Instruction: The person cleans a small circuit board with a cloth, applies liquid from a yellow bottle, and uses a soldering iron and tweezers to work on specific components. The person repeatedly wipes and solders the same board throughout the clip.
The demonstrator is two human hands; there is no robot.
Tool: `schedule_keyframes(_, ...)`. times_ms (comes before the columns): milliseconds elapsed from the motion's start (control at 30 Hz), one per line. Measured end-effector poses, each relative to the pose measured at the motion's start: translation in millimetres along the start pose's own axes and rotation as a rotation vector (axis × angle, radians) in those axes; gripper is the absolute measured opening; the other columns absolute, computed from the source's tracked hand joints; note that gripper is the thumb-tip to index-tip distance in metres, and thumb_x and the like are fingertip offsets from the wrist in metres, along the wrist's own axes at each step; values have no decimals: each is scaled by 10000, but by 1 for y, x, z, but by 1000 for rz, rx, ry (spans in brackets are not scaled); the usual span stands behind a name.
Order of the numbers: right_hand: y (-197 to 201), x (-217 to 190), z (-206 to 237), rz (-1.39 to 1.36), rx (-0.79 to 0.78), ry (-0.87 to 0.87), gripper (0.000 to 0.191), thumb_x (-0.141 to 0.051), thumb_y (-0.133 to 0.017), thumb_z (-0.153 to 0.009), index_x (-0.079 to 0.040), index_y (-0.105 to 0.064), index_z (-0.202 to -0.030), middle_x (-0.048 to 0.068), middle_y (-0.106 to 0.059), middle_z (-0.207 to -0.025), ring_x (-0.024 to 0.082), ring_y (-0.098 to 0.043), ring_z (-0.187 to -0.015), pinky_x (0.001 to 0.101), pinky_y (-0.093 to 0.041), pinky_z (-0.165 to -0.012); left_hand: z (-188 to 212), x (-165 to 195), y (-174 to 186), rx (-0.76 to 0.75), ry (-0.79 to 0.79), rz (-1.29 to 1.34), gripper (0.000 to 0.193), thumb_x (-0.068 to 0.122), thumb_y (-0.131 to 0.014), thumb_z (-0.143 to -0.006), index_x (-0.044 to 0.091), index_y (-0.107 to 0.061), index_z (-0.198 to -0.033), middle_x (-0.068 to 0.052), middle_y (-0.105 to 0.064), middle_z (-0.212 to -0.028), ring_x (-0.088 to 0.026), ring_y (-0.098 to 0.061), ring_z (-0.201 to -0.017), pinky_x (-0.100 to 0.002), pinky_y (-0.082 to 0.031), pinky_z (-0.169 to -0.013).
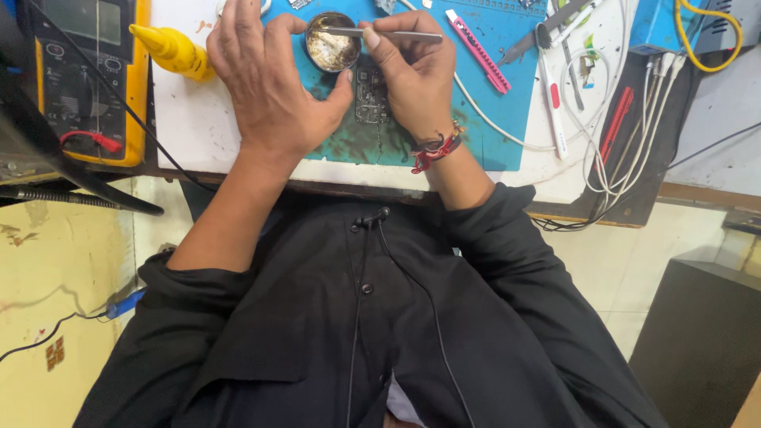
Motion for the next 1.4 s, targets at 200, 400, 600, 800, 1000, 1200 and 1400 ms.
schedule_keyframes(200, 5, 2, -4, -24, 40, -13, 138, -5, -741, -1019, 10, -651, -1124, 133, -770, -1100, 110, -697, -948, 256, -541, -830, 5, -5, -4, 28, -34, 1, 566, 342, -773, -841, 40, -562, -1271, -268, -308, -1550, -411, -234, -1534, -593, -172, -1245)
schedule_keyframes(400, -4, -5, -1, 158, 46, 52, 110, 6, -727, -1011, 14, -661, -1098, 131, -769, -1111, 121, -723, -1002, 263, -570, -881, 3, -6, -5, 31, -50, -6, 586, 347, -767, -844, 31, -566, -1295, -264, -317, -1577, -411, -244, -1519, -597, -175, -1240)
schedule_keyframes(600, -7, -1, -4, 105, -4, 46, 106, 31, -719, -1011, 21, -650, -1091, 141, -763, -1114, 175, -746, -1096, 304, -596, -966, 4, -8, -6, 30, -37, -11, 607, 357, -767, -842, 31, -560, -1310, -269, -320, -1557, -420, -252, -1516, -606, -175, -1236)
schedule_keyframes(800, -3, 6, -2, 36, 11, 11, 127, 26, -713, -1016, 30, -635, -1117, 158, -760, -1119, 183, -744, -1071, 300, -598, -940, 3, -7, -5, 31, -49, -11, 596, 353, -769, -842, 44, -557, -1305, -264, -319, -1594, -414, -261, -1517, -605, -180, -1230)
schedule_keyframes(1000, -7, 5, 0, 75, 13, -1, 126, 26, -720, -998, 31, -641, -1096, 165, -767, -1108, 178, -751, -1051, 297, -607, -935, 2, -6, -4, 22, -33, -13, 580, 357, -785, -852, 47, -558, -1286, -253, -310, -1602, -410, -265, -1525, -600, -175, -1241)
schedule_keyframes(1200, -10, 6, 0, 117, -26, 1, 113, 35, -730, -991, 38, -656, -1077, 171, -770, -1095, 167, -748, -1029, 296, -609, -916, 3, -8, -6, 20, -38, -13, 574, 338, -767, -839, 45, -558, -1287, -249, -300, -1594, -404, -258, -1533, -598, -158, -1247)
schedule_keyframes(1400, -7, 6, -2, 53, -31, 1, 129, 14, -735, -999, 30, -643, -1089, 162, -765, -1080, 178, -750, -1037, 300, -604, -918, 1, -7, -7, 7, -9, -16, 564, 372, -804, -870, 58, -567, -1275, -243, -306, -1623, -401, -251, -1525, -608, -150, -1239)
Point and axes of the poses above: each hand's wrist, its own z-axis away from the middle knuckle, its own y-axis out of the back of the hand, x = y × z, the point moved 5 cm from there along -z, towards the middle knuckle
